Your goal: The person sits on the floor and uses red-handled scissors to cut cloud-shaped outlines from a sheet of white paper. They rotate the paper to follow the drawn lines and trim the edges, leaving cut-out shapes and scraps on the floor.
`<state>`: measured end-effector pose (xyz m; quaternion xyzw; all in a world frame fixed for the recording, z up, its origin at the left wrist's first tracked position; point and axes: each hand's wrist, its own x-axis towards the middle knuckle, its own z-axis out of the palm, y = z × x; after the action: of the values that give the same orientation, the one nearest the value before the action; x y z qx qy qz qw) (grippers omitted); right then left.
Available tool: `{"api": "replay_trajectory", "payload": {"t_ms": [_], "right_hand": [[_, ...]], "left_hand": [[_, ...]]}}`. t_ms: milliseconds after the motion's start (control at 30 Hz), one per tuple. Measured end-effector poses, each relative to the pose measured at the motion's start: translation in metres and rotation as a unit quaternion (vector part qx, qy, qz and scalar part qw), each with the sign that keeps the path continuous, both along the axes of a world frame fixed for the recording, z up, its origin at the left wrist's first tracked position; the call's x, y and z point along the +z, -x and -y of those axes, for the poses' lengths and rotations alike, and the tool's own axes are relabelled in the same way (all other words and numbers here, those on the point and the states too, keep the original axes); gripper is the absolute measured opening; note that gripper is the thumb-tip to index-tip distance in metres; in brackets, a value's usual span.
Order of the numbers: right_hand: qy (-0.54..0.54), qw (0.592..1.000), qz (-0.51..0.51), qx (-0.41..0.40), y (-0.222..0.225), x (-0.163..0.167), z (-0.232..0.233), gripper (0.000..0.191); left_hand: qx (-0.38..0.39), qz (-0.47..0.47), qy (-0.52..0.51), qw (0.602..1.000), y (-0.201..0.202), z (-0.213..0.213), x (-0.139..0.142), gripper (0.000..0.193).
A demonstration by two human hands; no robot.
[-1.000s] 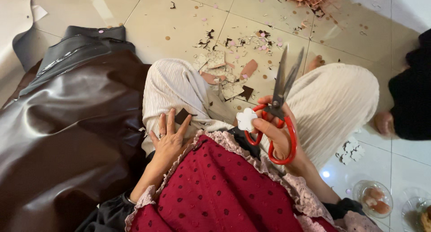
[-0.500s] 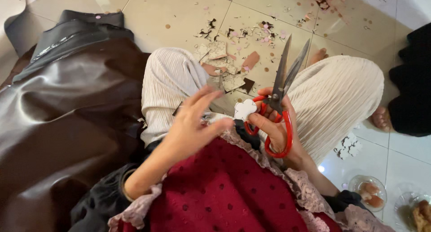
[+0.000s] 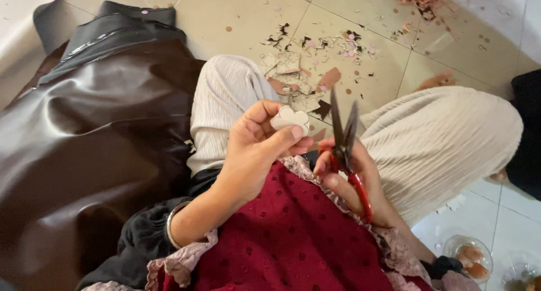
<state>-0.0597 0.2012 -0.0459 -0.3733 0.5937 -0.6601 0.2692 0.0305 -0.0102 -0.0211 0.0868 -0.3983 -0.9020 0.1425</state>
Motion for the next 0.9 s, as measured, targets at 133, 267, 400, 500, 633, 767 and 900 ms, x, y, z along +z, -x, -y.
{"api": "replay_trajectory", "payload": {"t_ms": [133, 267, 400, 500, 633, 767, 900], "right_hand": [[-0.085, 0.995, -0.043, 0.008, 0.0, 0.004, -0.001, 0.06], [-0.132, 0.987, -0.093, 0.004, -0.003, 0.006, 0.001, 0.054], [-0.153, 0.98, -0.126, 0.003, -0.008, 0.006, 0.005, 0.054], [-0.159, 0.98, -0.121, -0.006, -0.01, 0.005, 0.005, 0.058], [-0.174, 0.98, -0.094, -0.006, -0.008, 0.002, 0.004, 0.065], [-0.177, 0.977, -0.117, -0.011, -0.004, -0.005, 0.002, 0.066], [-0.17, 0.981, -0.093, -0.015, -0.003, -0.007, -0.001, 0.062]], "left_hand": [[0.039, -0.03, 0.01, 0.999, -0.016, 0.001, 0.02, 0.019], [0.08, -0.03, 0.015, 0.996, -0.027, 0.0, 0.022, 0.016], [0.09, -0.028, 0.004, 0.996, -0.031, 0.0, 0.018, 0.016], [0.087, -0.039, -0.008, 0.995, -0.032, 0.001, 0.016, 0.016], [0.086, -0.051, -0.009, 0.995, -0.031, 0.002, 0.017, 0.015], [0.085, -0.041, -0.009, 0.995, -0.03, 0.001, 0.017, 0.02], [0.088, -0.06, 0.009, 0.994, -0.029, -0.001, 0.017, 0.023]]}}
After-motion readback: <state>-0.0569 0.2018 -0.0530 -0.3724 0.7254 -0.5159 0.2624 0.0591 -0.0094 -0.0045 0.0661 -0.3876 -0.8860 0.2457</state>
